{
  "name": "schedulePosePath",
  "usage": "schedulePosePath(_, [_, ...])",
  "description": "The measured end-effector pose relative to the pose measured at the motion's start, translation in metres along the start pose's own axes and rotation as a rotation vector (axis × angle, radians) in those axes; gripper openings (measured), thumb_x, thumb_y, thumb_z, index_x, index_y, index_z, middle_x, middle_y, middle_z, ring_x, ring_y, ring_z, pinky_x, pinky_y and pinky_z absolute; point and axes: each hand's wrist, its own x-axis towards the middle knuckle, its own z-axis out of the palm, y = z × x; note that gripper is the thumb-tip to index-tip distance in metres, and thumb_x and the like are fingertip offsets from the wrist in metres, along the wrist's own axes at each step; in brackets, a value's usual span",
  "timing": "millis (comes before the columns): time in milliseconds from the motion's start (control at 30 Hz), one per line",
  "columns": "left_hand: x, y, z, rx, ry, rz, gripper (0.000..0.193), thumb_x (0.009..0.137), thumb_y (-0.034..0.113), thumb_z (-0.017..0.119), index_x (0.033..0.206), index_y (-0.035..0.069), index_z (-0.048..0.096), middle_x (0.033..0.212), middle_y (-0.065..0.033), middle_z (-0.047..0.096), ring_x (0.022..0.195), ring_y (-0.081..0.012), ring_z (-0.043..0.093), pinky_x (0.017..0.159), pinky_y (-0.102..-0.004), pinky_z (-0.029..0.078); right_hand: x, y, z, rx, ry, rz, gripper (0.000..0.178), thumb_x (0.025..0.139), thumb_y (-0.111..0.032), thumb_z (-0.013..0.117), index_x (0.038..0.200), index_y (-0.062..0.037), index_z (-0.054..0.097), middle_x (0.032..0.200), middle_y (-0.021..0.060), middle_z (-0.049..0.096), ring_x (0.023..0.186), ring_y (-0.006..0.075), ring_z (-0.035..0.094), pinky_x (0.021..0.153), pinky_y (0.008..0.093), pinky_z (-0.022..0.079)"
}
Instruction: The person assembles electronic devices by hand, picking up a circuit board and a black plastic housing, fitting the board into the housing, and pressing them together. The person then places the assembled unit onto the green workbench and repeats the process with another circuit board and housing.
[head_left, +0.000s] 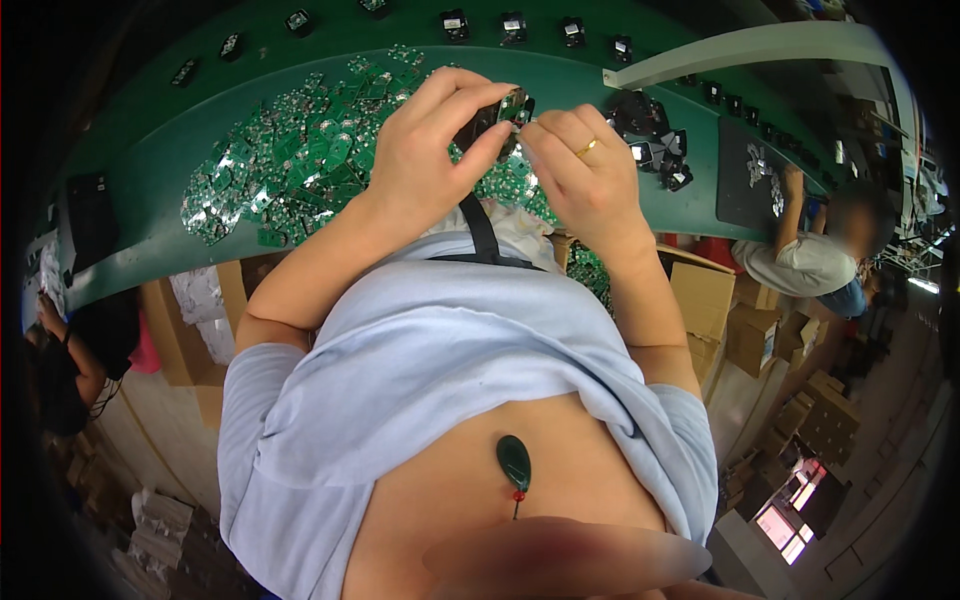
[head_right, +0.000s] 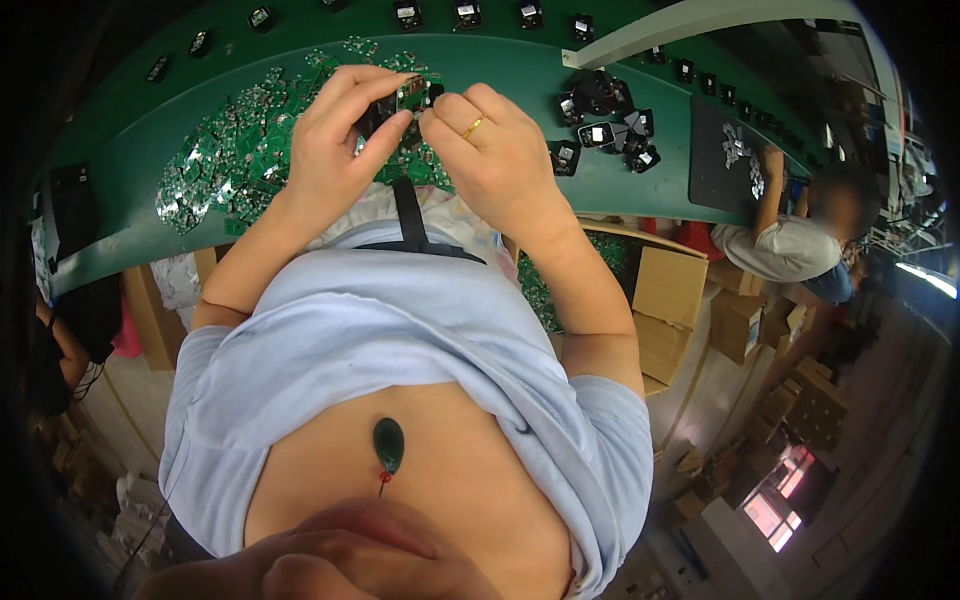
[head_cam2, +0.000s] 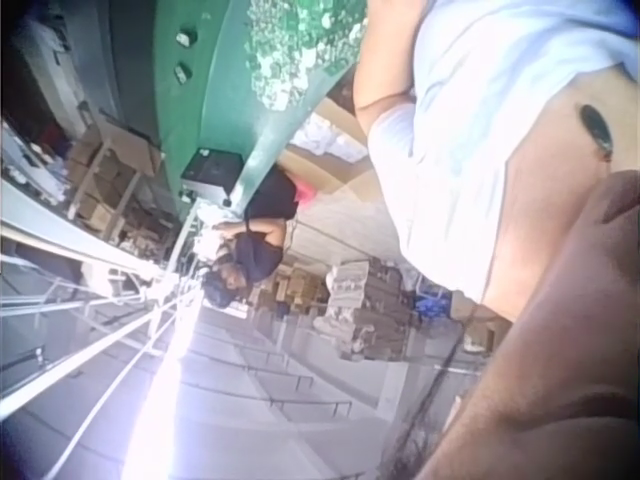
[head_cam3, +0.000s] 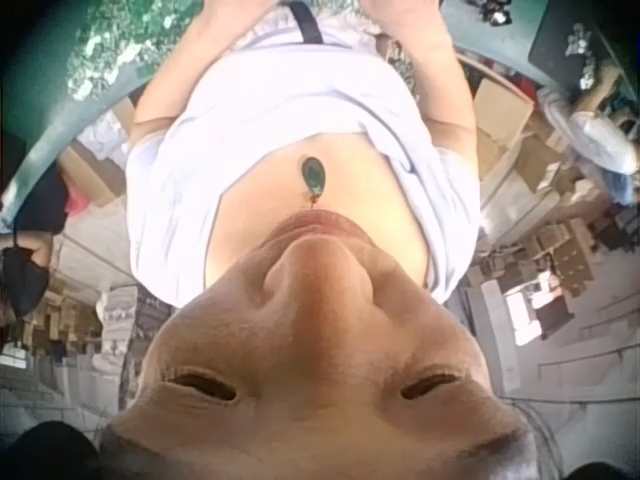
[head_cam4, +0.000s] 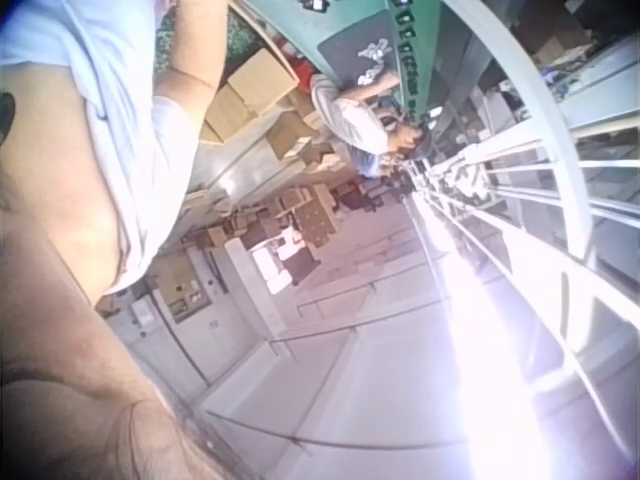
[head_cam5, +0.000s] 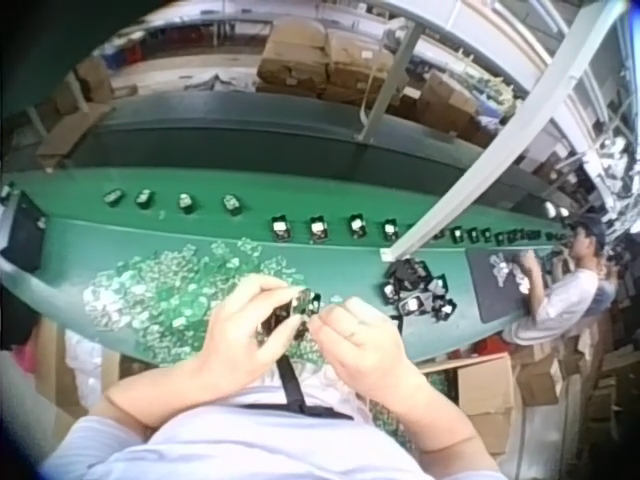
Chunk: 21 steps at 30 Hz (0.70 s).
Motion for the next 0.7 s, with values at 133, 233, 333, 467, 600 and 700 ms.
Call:
schedulePosePath(133, [0.001,0.003,0.000,-0.028,-0.016,-0.034,0.025,0.072,0.005,0.065,0.097,0.004,0.061,0.086,-0.0072,0.057,0.069,-0.0204,0.058,0.058,-0.0268,0.047,0.001,0.001,-0.002,0.019,-0.031,0.010,0.018,0.060,0.002,0.061,0.076,-0.0039,0.056,0.073,0.0039,0.050,0.065,0.0197,0.048,0.053,0.0293,0.043])
schedulePosePath(233, [-0.001,-0.001,0.003,-0.062,-0.004,-0.062,0.024,0.072,0.005,0.066,0.095,0.004,0.062,0.084,-0.0077,0.057,0.067,-0.0207,0.058,0.057,-0.0271,0.047,0.000,0.001,0.002,0.055,-0.023,0.041,0.019,0.060,0.002,0.061,0.076,-0.0041,0.054,0.072,0.0047,0.048,0.065,0.0206,0.048,0.052,0.0297,0.043])
schedulePosePath(333, [-0.005,-0.004,0.007,-0.084,0.030,-0.063,0.023,0.072,0.005,0.066,0.095,0.004,0.062,0.084,-0.0075,0.057,0.066,-0.0203,0.058,0.056,-0.0272,0.047,-0.005,-0.008,0.007,0.012,-0.005,0.095,0.019,0.061,0.002,0.062,0.077,-0.0043,0.053,0.072,0.0055,0.047,0.064,0.0216,0.048,0.052,0.0308,0.043])
schedulePosePath(467, [-0.005,0.000,0.009,-0.021,0.049,-0.071,0.023,0.072,0.007,0.066,0.094,0.005,0.062,0.083,-0.0063,0.057,0.066,-0.0191,0.058,0.056,-0.0269,0.047,-0.011,-0.015,0.011,-0.010,0.052,0.175,0.019,0.062,0.003,0.062,0.076,-0.0043,0.053,0.072,0.0064,0.048,0.064,0.0231,0.048,0.051,0.0326,0.043])
schedulePosePath(600, [-0.004,-0.001,0.010,-0.021,0.050,-0.101,0.023,0.072,0.007,0.066,0.094,0.006,0.062,0.083,-0.0054,0.057,0.065,-0.0184,0.058,0.056,-0.0265,0.047,-0.014,-0.008,0.014,0.031,0.082,0.187,0.019,0.062,0.004,0.062,0.076,-0.0037,0.052,0.074,0.0065,0.049,0.064,0.0237,0.049,0.052,0.0328,0.043])
schedulePosePath(700, [-0.004,0.001,0.008,-0.020,0.039,-0.130,0.023,0.072,0.007,0.066,0.095,0.006,0.062,0.082,-0.0050,0.057,0.065,-0.0181,0.058,0.055,-0.0262,0.047,-0.010,-0.008,0.010,0.089,0.072,0.201,0.018,0.063,0.004,0.062,0.077,-0.0033,0.053,0.075,0.0068,0.051,0.066,0.0244,0.050,0.053,0.0325,0.043])
